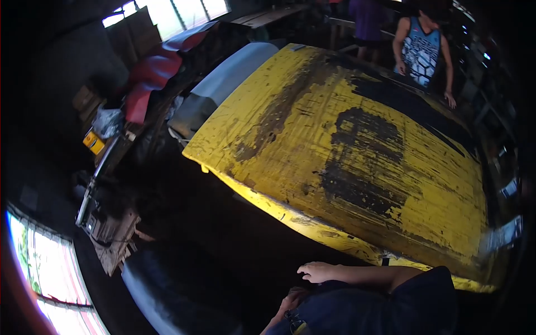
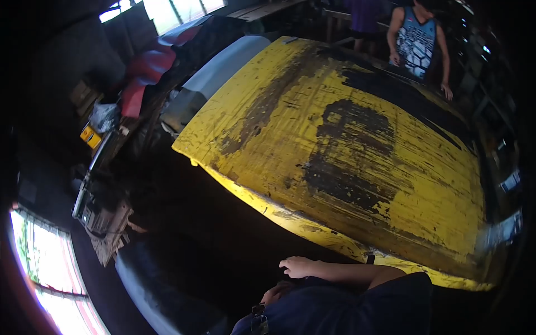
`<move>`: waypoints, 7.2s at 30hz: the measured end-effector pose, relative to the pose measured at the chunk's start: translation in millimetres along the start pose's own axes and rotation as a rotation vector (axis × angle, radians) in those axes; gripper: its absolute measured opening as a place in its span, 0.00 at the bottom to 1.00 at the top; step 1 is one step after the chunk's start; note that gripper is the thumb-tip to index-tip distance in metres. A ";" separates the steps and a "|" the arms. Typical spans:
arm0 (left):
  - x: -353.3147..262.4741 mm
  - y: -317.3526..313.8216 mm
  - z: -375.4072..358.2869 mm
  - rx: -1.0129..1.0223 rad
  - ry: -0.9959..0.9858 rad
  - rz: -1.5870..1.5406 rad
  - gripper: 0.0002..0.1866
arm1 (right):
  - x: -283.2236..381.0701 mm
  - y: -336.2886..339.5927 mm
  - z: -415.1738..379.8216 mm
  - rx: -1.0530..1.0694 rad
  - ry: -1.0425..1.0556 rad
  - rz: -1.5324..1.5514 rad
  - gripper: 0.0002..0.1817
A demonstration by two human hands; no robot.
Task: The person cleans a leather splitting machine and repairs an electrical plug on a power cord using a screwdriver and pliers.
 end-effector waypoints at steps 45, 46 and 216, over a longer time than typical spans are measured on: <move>-325.4 -427.4 -40.6 1.519 -0.380 1.660 0.14 | -185.1 -478.1 -687.5 -1.373 -1.629 1.301 0.17; -331.0 -445.2 -42.0 1.536 -0.397 1.682 0.14 | -200.6 -476.4 -695.1 -1.481 -1.535 1.312 0.18; -1525.5 -1528.8 1370.6 0.336 -0.212 -0.299 0.18 | -1892.9 1488.1 -1432.7 -0.614 -0.562 0.595 0.15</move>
Point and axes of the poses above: each hand's wrist, its own z-axis towards the middle knuckle, its own y-axis out of the back of the hand, x = y × z, the point moved 10 cm from there along z, towards the middle knuckle, and after that the axes turned 6 degrees about z, right-handed, at the moved point
